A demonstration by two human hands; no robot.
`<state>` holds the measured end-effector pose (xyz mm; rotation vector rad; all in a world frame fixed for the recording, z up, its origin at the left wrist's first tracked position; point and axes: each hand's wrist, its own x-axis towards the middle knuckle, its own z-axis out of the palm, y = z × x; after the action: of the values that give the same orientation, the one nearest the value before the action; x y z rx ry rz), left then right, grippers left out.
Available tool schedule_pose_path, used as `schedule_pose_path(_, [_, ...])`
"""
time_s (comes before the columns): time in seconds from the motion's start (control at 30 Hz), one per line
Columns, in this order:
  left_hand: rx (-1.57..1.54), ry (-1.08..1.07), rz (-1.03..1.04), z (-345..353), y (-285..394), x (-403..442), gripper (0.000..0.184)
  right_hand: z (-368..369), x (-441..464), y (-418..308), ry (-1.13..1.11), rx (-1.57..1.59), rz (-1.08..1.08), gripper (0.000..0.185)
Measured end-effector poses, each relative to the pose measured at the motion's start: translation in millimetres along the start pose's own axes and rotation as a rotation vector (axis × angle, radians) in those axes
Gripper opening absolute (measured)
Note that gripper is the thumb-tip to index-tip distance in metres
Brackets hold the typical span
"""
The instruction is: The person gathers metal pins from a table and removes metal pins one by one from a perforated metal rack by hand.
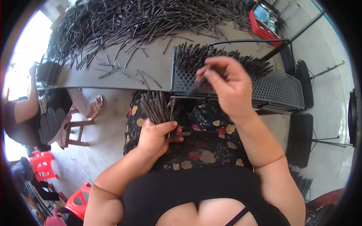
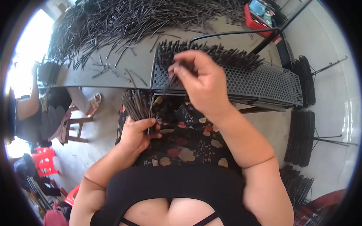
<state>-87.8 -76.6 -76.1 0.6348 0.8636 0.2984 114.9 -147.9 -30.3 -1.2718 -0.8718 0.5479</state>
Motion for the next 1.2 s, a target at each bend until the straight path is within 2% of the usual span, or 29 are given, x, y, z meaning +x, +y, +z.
schedule_pose_path(0.1, [-0.014, 0.037, -0.011, -2, -4, 4, 0.015, 1, 27, 14, 0.042, -0.343, -0.378, 0.014])
schedule_pose_path(0.13, [0.000, 0.002, -0.020, -4, -4, 5, 0.015, 2, 33, 16, 0.031, -0.398, -0.430, 0.016])
schedule_pose_path(0.3, [0.014, -0.039, -0.020, -7, -3, 5, 0.015, 11, 42, 12, -0.028, -0.488, -0.401, 0.012])
schedule_pose_path(0.37, [0.003, -0.050, -0.023, -8, -3, 6, 0.015, 9, 44, 10, -0.098, -0.622, -0.413, 0.015])
schedule_pose_path(0.53, [0.020, -0.085, -0.042, -6, 0, 8, 0.015, 16, 49, 5, -0.091, -0.645, -0.415, 0.015])
schedule_pose_path(0.6, [0.014, -0.090, -0.043, -6, 1, 8, 0.015, 18, 50, 1, -0.117, -0.680, -0.354, 0.016])
schedule_pose_path(0.7, [0.000, -0.077, -0.038, -6, 1, 9, 0.013, 22, 53, 5, -0.079, -0.584, -0.460, 0.016])
schedule_pose_path(0.93, [-0.015, -0.109, -0.039, -8, 0, 12, 0.015, 23, 56, 3, -0.072, -0.599, -0.419, 0.016])
schedule_pose_path(1.0, [-0.021, -0.093, -0.050, -7, 1, 11, 0.015, 23, 57, 0, -0.079, -0.627, -0.351, 0.015])
schedule_pose_path(1.2, [-0.012, -0.106, -0.056, -7, 1, 12, 0.014, 23, 59, -1, -0.090, -0.653, -0.390, 0.015])
